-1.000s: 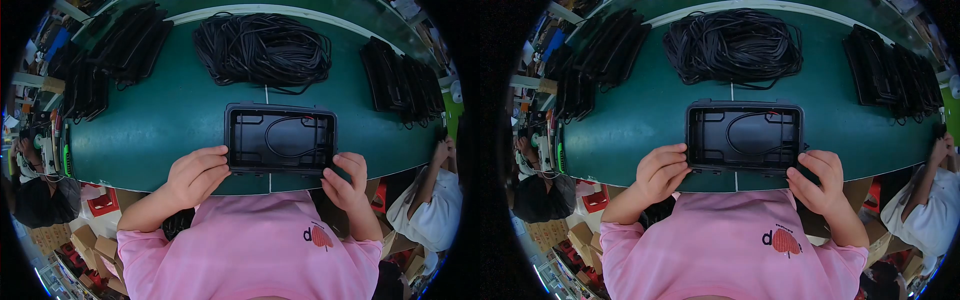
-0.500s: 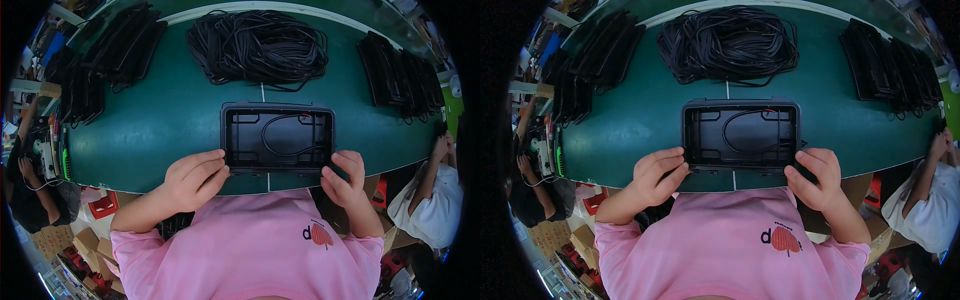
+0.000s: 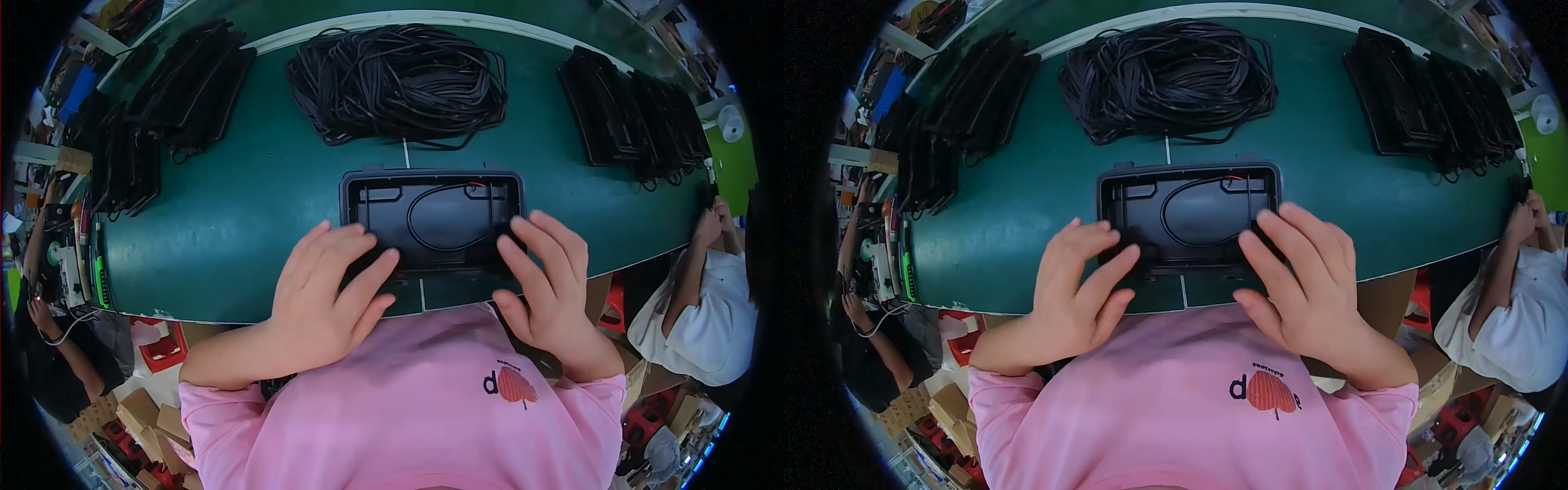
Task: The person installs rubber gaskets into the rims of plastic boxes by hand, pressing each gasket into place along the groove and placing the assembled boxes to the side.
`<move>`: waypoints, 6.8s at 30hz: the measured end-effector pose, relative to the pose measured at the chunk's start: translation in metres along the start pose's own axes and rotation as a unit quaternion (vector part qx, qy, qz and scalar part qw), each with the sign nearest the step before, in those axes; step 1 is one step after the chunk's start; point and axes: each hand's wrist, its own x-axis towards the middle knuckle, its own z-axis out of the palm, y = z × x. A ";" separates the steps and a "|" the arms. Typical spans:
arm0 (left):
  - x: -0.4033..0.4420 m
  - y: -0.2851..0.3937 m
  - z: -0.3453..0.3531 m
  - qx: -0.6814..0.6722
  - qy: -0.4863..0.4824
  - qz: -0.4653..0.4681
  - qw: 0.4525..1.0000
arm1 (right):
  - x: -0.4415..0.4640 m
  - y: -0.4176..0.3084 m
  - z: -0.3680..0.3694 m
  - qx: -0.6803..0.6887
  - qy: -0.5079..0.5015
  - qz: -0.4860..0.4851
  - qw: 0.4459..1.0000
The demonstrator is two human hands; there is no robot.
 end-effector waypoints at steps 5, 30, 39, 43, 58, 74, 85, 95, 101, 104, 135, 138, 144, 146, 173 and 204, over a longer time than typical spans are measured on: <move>0.043 0.011 0.029 0.016 -0.027 -0.044 0.999 | 0.050 -0.014 0.020 -0.030 -0.041 0.036 0.998; 0.052 -0.015 0.053 0.050 -0.025 -0.021 0.998 | 0.059 -0.004 0.043 -0.026 -0.049 0.022 0.998; 0.049 -0.029 0.023 -0.024 -0.121 0.033 0.992 | 0.053 -0.013 0.040 -0.033 -0.063 0.020 0.997; 0.046 -0.020 0.025 -0.011 -0.095 0.028 0.995 | 0.051 -0.013 0.039 -0.026 -0.080 0.005 0.996; -0.070 -0.100 -0.150 0.274 0.304 -0.353 0.842 | 0.022 0.026 0.007 0.059 0.023 0.124 0.990; -0.089 -0.323 -0.220 0.382 0.152 -0.519 0.749 | 0.019 0.180 -0.017 -0.277 0.152 0.219 0.923; 0.000 -0.153 -0.080 0.209 0.190 -0.115 0.952 | -0.036 0.094 -0.040 -0.093 -0.052 0.177 0.978; 0.150 -0.152 0.011 0.093 0.147 0.036 0.984 | -0.038 0.035 -0.019 0.046 -0.142 -0.031 0.988; 0.183 -0.156 0.024 0.068 0.054 0.042 0.995 | -0.007 0.045 -0.011 0.052 -0.162 -0.089 0.981; 0.183 -0.152 0.023 0.067 0.063 0.051 0.994 | 0.023 0.031 -0.030 0.182 -0.194 -0.107 0.958; 0.099 -0.036 -0.078 -0.096 0.142 0.005 0.985 | 0.069 0.107 -0.055 0.349 0.037 0.046 0.935; 0.077 -0.019 -0.072 -0.211 0.103 -0.066 0.970 | 0.044 0.097 -0.066 0.452 0.029 0.112 0.885; 0.056 -0.009 -0.014 -0.455 -0.070 -0.266 0.847 | 0.015 0.082 -0.034 0.543 -0.058 0.370 0.752; 0.055 -0.012 -0.001 -0.429 -0.085 -0.264 0.860 | 0.007 0.086 -0.012 0.551 -0.049 0.406 0.728; 0.040 -0.039 -0.019 -0.187 0.018 -0.261 0.947 | 0.030 0.020 0.017 0.268 0.058 0.253 0.928; 0.032 -0.055 0.003 -0.384 -0.002 -0.370 0.846 | 0.033 0.046 0.032 0.507 -0.002 0.372 0.778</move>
